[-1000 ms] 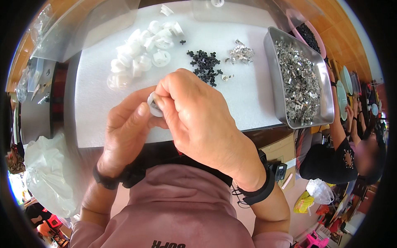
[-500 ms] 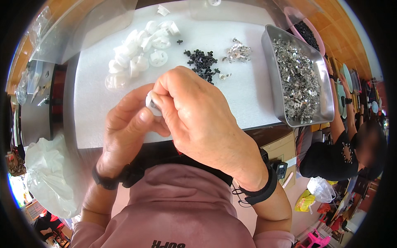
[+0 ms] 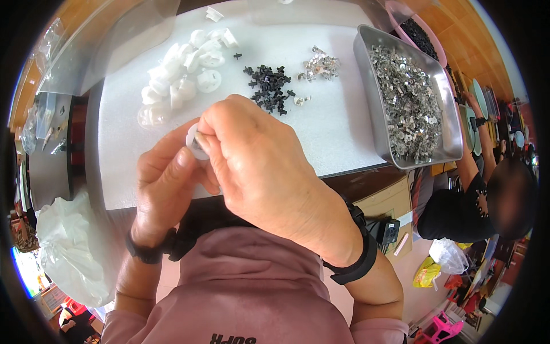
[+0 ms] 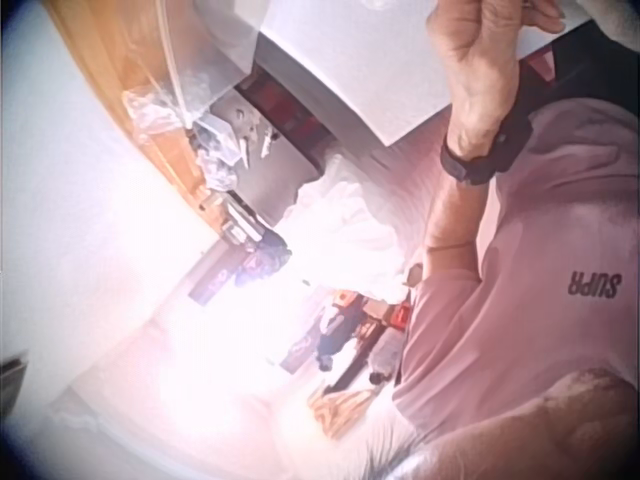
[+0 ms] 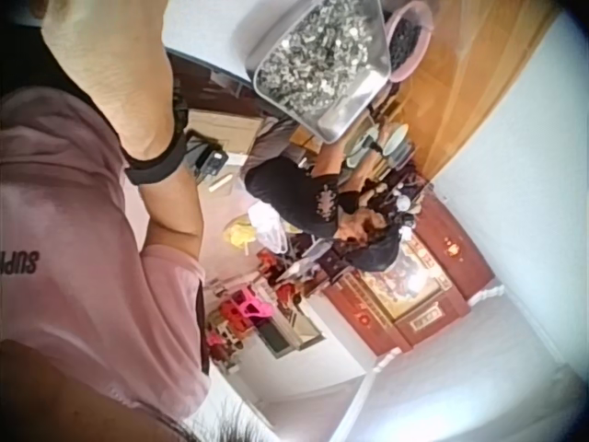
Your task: Manually inserting small black and silver pins into white plastic circular housing components on an assembly line.
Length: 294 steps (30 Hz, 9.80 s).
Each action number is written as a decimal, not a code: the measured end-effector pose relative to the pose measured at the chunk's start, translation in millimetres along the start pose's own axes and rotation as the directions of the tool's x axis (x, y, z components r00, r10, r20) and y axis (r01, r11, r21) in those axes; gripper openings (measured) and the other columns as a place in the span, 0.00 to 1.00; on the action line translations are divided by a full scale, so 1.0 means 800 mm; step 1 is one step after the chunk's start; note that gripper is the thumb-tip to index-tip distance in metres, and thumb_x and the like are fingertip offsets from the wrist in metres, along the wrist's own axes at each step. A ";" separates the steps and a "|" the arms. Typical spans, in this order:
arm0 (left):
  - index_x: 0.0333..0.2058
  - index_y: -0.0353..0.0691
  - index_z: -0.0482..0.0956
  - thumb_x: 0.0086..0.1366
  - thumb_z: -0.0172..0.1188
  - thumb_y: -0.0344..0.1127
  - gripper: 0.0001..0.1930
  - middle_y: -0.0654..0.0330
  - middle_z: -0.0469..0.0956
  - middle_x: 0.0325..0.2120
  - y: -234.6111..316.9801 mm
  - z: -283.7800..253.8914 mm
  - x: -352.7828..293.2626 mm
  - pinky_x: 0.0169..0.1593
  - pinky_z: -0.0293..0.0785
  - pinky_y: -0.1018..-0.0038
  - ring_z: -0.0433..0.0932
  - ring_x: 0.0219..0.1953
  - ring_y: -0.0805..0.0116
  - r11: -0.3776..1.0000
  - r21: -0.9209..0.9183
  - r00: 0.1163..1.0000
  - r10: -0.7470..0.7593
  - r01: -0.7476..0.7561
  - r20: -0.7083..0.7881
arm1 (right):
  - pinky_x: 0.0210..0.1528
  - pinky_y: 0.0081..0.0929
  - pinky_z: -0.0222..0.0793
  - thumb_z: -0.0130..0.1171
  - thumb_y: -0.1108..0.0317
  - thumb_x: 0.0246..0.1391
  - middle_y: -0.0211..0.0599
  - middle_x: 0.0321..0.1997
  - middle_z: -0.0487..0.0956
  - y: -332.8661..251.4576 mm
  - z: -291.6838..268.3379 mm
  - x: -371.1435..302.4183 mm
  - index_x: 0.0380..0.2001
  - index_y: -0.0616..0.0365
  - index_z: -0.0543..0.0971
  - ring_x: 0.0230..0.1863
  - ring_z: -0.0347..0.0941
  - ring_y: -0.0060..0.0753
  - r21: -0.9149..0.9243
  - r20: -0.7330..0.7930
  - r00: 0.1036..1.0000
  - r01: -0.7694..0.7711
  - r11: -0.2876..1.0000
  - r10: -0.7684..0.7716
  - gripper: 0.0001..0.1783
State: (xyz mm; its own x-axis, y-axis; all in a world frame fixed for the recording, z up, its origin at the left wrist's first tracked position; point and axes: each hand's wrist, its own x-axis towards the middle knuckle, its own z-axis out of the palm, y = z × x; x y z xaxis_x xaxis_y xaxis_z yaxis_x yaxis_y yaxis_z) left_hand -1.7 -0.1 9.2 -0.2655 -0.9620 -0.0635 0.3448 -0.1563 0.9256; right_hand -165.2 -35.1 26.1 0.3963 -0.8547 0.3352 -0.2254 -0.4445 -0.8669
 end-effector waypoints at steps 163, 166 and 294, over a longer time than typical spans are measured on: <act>0.57 0.27 0.65 0.72 0.46 0.41 0.23 0.52 0.75 0.39 -0.008 -0.012 -0.007 0.40 0.78 0.72 0.78 0.36 0.67 0.923 -0.381 0.992 0.092 -0.051 0.089 | 0.19 0.17 0.68 0.53 0.75 0.60 0.33 0.19 0.74 -0.046 -0.002 0.004 0.28 0.66 0.69 0.20 0.73 0.17 -0.028 0.029 0.993 -0.113 0.993 0.114 0.07; 0.56 0.27 0.66 0.72 0.45 0.39 0.22 0.52 0.76 0.39 -0.004 -0.010 -0.008 0.39 0.79 0.73 0.78 0.35 0.67 0.949 -0.313 0.995 0.068 -0.041 0.077 | 0.24 0.11 0.56 0.58 0.72 0.58 0.22 0.22 0.71 -0.046 0.001 0.001 0.29 0.62 0.73 0.24 0.62 0.08 0.020 -0.026 0.973 -0.228 0.974 0.228 0.06; 0.54 0.25 0.63 0.70 0.45 0.36 0.21 0.47 0.78 0.33 0.003 -0.005 0.004 0.33 0.77 0.73 0.80 0.29 0.63 0.944 -0.317 0.996 -0.086 0.087 0.018 | 0.25 0.16 0.62 0.55 0.79 0.56 0.31 0.24 0.72 0.005 -0.013 0.006 0.37 0.67 0.75 0.23 0.66 0.20 -0.037 0.056 0.986 0.162 0.986 -0.159 0.05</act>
State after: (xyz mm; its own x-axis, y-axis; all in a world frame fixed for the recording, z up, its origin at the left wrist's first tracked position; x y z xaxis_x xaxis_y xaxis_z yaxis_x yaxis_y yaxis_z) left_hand 2.3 -4.4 9.6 -0.3107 -0.9407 -0.1361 0.5878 -0.3027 0.7502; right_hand -173.2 -43.3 28.1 0.4762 -0.7567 0.4480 -0.1912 -0.5864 -0.7872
